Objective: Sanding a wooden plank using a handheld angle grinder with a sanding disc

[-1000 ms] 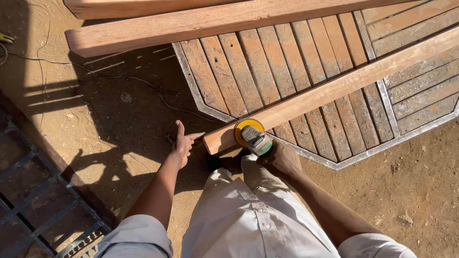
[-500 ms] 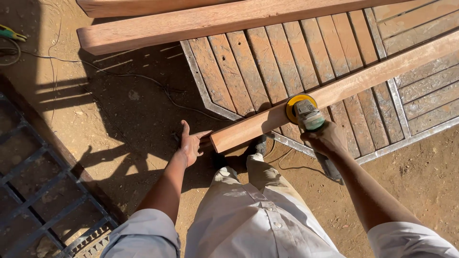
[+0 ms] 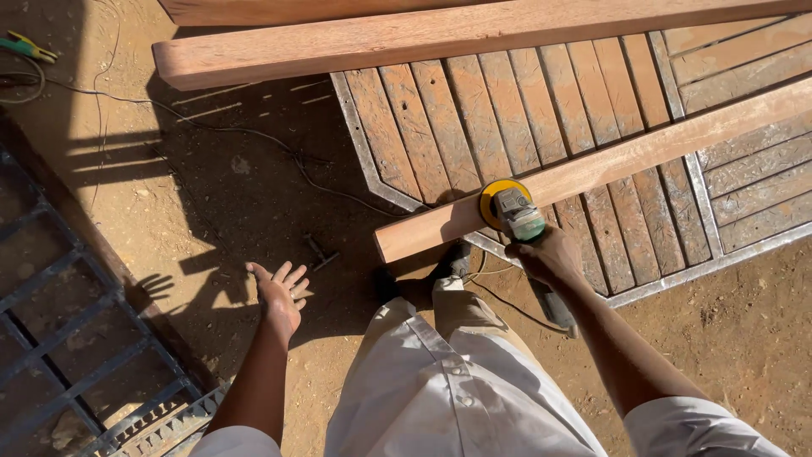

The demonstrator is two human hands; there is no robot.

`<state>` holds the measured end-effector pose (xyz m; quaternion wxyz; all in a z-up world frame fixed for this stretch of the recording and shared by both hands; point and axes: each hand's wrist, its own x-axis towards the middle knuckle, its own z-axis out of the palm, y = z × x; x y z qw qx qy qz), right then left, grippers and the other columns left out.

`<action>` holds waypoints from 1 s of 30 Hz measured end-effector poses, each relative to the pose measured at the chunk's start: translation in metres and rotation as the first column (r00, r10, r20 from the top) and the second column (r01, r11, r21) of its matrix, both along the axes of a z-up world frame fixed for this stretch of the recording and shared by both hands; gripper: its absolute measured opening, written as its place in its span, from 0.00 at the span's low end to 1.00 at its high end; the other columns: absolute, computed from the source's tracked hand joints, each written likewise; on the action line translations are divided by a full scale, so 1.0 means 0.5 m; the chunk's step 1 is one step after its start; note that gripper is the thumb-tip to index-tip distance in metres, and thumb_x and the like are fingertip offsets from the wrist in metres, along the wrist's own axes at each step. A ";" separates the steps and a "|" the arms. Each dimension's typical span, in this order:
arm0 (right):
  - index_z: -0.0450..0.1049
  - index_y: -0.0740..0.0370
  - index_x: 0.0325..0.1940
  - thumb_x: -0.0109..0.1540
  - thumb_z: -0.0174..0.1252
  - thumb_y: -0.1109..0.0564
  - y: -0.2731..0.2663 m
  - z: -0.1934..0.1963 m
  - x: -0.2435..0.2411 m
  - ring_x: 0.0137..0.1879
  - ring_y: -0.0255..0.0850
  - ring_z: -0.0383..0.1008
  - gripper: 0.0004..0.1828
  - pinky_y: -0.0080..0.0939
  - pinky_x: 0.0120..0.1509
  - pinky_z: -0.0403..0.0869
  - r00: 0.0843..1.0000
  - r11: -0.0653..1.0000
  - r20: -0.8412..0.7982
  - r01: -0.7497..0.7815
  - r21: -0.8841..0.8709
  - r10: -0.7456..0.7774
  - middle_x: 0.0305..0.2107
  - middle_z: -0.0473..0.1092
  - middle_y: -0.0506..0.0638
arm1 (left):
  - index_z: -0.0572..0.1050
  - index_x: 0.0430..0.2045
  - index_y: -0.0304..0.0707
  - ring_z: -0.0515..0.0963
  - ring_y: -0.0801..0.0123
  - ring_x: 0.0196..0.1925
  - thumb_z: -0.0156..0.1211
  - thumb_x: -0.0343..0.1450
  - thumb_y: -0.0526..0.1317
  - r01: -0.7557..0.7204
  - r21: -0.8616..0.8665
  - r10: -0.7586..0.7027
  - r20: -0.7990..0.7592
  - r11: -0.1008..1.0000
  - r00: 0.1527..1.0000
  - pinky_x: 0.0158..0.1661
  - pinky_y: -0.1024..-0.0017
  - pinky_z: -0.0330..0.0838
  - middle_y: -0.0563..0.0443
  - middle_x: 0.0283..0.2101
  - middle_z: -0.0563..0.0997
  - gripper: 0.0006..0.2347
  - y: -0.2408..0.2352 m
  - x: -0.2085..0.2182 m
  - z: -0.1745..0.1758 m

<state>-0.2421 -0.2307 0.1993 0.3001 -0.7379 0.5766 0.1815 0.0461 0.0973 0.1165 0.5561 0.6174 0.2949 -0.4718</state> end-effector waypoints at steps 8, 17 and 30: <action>0.77 0.73 0.44 0.60 0.66 0.41 -0.147 -0.007 -0.194 0.40 0.69 0.79 0.28 0.60 0.45 0.76 0.990 0.964 -0.022 0.130 -0.230 -0.139 0.28 0.75 0.73 | 0.61 0.72 0.55 0.45 0.38 0.80 0.13 0.67 0.78 0.428 -0.106 -0.401 0.207 0.898 0.892 0.75 0.40 0.34 0.43 0.76 0.60 0.45 -0.061 -0.042 0.006; 0.72 0.63 0.51 0.54 0.66 0.46 0.135 -0.160 -0.041 0.44 0.65 0.81 0.26 0.60 0.47 0.80 0.984 0.986 0.079 -0.162 0.049 0.158 0.32 0.77 0.67 | 0.42 0.77 0.46 0.33 0.23 0.76 0.11 0.64 0.80 0.671 -0.297 -0.615 0.269 0.679 0.741 0.71 0.33 0.17 0.38 0.68 0.72 0.50 -0.218 0.033 0.021; 0.79 0.70 0.48 0.49 0.70 0.39 -0.154 -0.013 -0.152 0.48 0.69 0.78 0.36 0.66 0.48 0.73 0.942 0.936 0.021 0.335 -0.109 -0.335 0.36 0.76 0.71 | 0.52 0.75 0.51 0.46 0.29 0.77 0.49 0.74 0.65 0.820 -0.012 -0.739 0.426 0.572 0.521 0.73 0.34 0.33 0.39 0.71 0.66 0.36 -0.226 0.005 0.030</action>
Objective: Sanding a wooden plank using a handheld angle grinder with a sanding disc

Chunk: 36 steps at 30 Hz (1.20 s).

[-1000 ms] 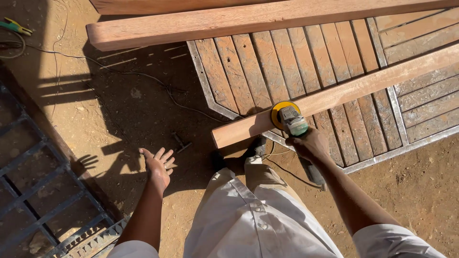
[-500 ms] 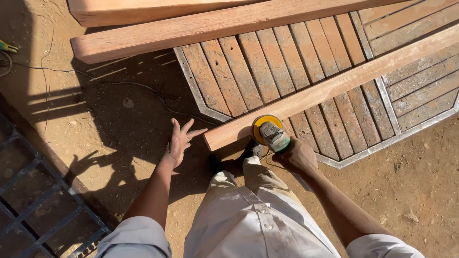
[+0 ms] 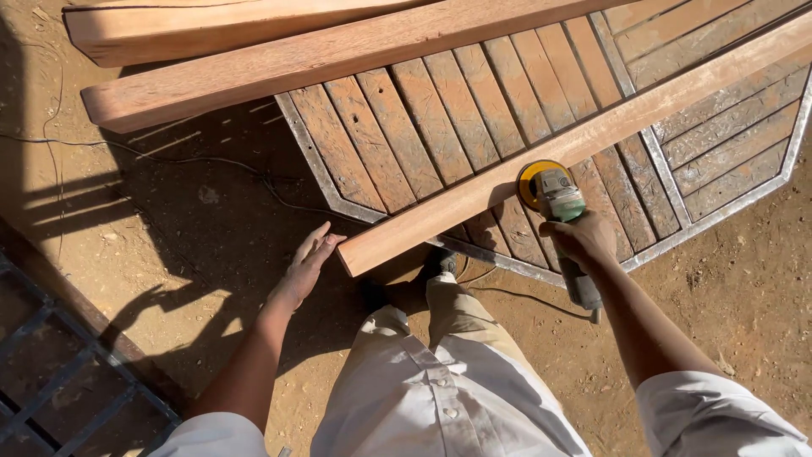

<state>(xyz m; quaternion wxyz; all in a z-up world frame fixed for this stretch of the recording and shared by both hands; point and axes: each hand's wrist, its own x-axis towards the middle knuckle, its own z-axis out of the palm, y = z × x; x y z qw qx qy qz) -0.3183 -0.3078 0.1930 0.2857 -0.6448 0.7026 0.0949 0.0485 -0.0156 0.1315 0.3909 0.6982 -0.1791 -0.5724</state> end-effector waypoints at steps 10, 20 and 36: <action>0.75 0.62 0.42 0.43 0.72 0.38 -0.140 0.034 -0.206 0.37 0.51 0.74 0.33 0.51 0.34 0.70 0.925 0.933 -0.140 0.335 -0.130 -0.352 0.35 0.73 0.58 | 0.53 0.72 0.32 0.75 0.49 0.57 0.68 0.64 0.60 0.366 0.515 -0.548 0.836 0.775 -0.016 0.58 0.48 0.66 0.43 0.57 0.72 0.46 -0.285 -0.300 -0.195; 0.79 0.61 0.37 0.45 0.68 0.41 -0.127 0.056 -0.218 0.35 0.51 0.75 0.26 0.48 0.36 0.71 0.967 0.971 -0.107 0.236 0.034 -0.232 0.31 0.76 0.58 | 0.41 0.76 0.41 0.62 0.47 0.72 0.54 0.73 0.60 0.484 0.598 -0.726 0.678 0.639 0.121 0.70 0.55 0.54 0.39 0.75 0.55 0.41 -0.048 -0.210 -0.279; 0.75 0.53 0.52 0.50 0.68 0.42 0.077 -0.045 0.027 0.34 0.44 0.80 0.29 0.43 0.37 0.80 0.895 0.880 0.043 -0.445 0.166 0.444 0.33 0.80 0.52 | 0.62 0.59 0.40 0.78 0.46 0.54 0.73 0.62 0.52 0.315 0.543 -0.626 0.711 0.778 0.320 0.51 0.54 0.75 0.39 0.53 0.76 0.34 0.176 -0.071 -0.092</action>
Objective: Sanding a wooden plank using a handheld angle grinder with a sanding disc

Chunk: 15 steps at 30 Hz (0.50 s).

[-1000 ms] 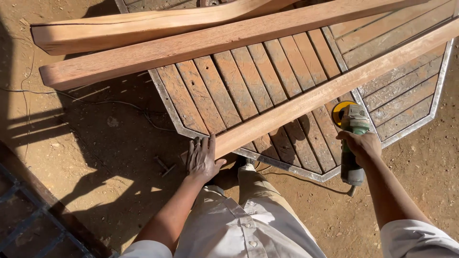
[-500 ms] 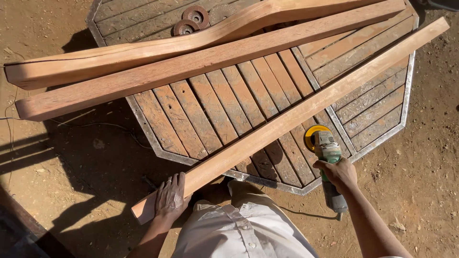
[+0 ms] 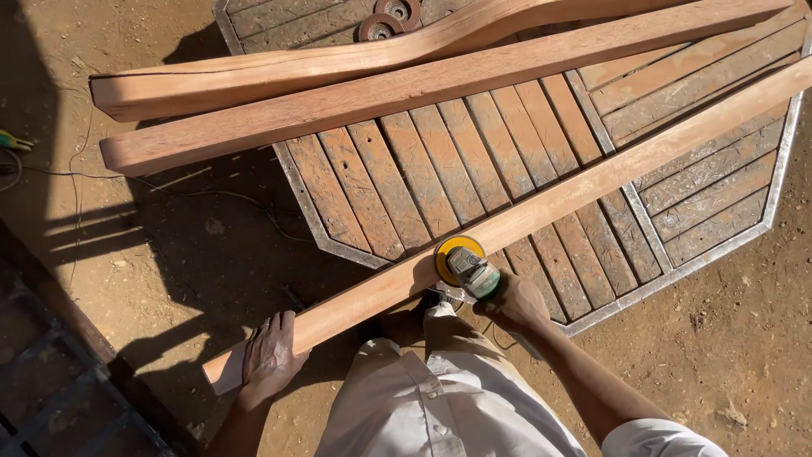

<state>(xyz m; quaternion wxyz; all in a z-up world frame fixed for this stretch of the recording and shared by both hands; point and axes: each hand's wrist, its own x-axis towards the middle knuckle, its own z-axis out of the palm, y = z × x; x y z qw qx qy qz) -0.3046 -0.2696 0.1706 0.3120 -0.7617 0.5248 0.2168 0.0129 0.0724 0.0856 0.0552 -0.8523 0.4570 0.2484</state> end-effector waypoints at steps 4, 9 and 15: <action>0.60 0.53 0.64 0.62 0.46 0.67 0.158 -0.274 0.044 0.25 0.37 0.63 0.26 0.40 0.23 0.66 0.914 0.913 -0.015 -0.406 0.039 0.406 0.23 0.64 0.45 | 0.60 0.66 0.38 0.75 0.46 0.59 0.73 0.62 0.51 -0.027 -0.060 0.027 0.004 0.998 1.000 0.58 0.55 0.71 0.39 0.59 0.73 0.38 0.028 0.000 -0.051; 0.66 0.60 0.45 0.67 0.46 0.66 0.179 -0.333 0.049 0.25 0.35 0.64 0.06 0.38 0.26 0.68 0.873 0.874 0.042 -0.485 -0.016 0.486 0.21 0.62 0.43 | 0.57 0.70 0.35 0.67 0.45 0.69 0.66 0.63 0.63 0.023 -0.063 -0.014 0.138 0.998 0.990 0.67 0.52 0.60 0.35 0.66 0.68 0.44 0.078 0.004 -0.138; 0.82 0.55 0.36 0.47 0.70 0.40 -0.176 0.040 -0.016 0.29 0.44 0.73 0.22 0.44 0.30 0.68 0.916 0.917 -0.082 0.382 -0.112 -0.392 0.26 0.75 0.53 | 0.66 0.55 0.41 0.76 0.50 0.58 0.74 0.59 0.61 -0.049 0.037 0.042 0.174 0.998 0.984 0.60 0.53 0.69 0.42 0.53 0.76 0.36 0.029 -0.012 -0.083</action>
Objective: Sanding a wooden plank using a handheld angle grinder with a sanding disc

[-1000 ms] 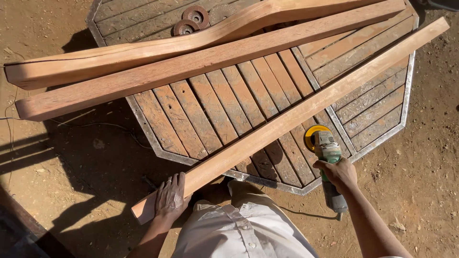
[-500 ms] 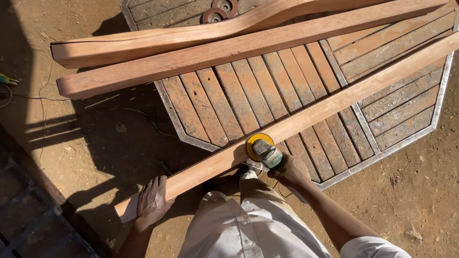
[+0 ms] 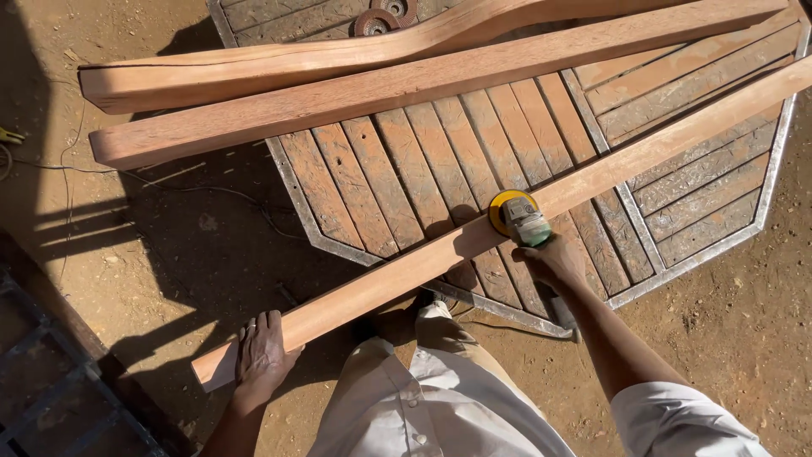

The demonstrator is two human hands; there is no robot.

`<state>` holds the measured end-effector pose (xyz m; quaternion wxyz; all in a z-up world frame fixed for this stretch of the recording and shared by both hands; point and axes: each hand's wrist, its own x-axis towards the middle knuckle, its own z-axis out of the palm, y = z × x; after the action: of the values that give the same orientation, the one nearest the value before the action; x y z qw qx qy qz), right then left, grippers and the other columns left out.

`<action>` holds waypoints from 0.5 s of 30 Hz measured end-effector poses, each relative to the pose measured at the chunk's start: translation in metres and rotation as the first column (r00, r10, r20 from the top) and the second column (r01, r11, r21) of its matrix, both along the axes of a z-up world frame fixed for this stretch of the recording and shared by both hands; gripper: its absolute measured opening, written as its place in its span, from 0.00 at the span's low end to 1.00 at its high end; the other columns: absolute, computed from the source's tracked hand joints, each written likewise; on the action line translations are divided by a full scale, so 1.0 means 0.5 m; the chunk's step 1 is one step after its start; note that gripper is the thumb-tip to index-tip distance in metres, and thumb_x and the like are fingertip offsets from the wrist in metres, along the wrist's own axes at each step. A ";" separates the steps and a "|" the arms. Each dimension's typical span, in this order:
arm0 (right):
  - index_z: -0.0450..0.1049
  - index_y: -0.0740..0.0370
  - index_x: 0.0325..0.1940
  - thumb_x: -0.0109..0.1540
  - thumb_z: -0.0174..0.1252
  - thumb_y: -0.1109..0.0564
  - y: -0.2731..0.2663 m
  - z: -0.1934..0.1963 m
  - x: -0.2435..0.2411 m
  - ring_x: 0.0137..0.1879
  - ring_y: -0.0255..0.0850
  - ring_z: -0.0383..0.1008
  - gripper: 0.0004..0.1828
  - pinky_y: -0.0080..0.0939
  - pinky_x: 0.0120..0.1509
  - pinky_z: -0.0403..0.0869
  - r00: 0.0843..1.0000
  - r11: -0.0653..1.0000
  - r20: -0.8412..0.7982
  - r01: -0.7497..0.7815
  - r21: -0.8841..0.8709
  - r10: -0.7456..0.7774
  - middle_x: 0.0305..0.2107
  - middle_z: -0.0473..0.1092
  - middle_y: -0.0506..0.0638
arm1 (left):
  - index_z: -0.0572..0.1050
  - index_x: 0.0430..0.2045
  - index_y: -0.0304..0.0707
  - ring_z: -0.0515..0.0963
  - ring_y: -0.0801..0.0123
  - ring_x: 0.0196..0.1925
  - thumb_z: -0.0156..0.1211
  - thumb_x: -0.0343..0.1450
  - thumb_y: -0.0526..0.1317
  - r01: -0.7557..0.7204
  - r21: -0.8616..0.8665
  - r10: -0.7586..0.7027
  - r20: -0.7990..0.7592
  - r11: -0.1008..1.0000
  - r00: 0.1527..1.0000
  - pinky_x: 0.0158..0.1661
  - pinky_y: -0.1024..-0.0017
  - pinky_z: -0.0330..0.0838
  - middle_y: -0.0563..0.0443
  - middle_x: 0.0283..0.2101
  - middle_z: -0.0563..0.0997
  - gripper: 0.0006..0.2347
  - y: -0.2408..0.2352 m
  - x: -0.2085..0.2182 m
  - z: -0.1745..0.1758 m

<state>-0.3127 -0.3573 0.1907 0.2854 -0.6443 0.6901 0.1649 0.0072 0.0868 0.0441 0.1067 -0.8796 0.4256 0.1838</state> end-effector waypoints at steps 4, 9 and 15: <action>0.75 0.58 0.25 0.45 0.67 0.41 -0.180 -0.010 -0.173 0.27 0.47 0.70 0.19 0.48 0.27 0.64 0.980 0.964 -0.010 0.194 -0.182 -0.199 0.22 0.69 0.54 | 0.62 0.63 0.37 0.72 0.49 0.62 0.70 0.60 0.62 0.049 -0.001 -0.049 0.097 0.999 0.994 0.65 0.52 0.65 0.41 0.58 0.72 0.41 -0.001 -0.024 -0.027; 0.79 0.59 0.37 0.47 0.65 0.45 -0.175 -0.016 -0.202 0.29 0.49 0.71 0.20 0.45 0.29 0.69 0.996 0.988 0.072 0.056 -0.144 -0.046 0.27 0.74 0.58 | 0.58 0.68 0.38 0.68 0.47 0.68 0.70 0.61 0.60 0.032 0.009 -0.032 0.044 0.999 0.999 0.73 0.48 0.51 0.39 0.66 0.68 0.43 -0.068 -0.056 -0.040; 0.71 0.61 0.53 0.52 0.75 0.42 0.114 -0.116 -0.052 0.32 0.41 0.75 0.34 0.40 0.34 0.78 0.898 0.913 0.199 -0.406 0.027 0.393 0.33 0.77 0.53 | 0.62 0.59 0.42 0.66 0.48 0.69 0.77 0.58 0.57 0.017 0.012 -0.017 -0.011 1.000 1.000 0.68 0.50 0.60 0.42 0.61 0.71 0.39 -0.118 -0.066 -0.023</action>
<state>-0.3389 -0.3002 0.1326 0.3314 -0.7750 0.5067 0.1812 -0.0256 0.0279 0.0325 0.1113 -0.8744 0.4324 0.1900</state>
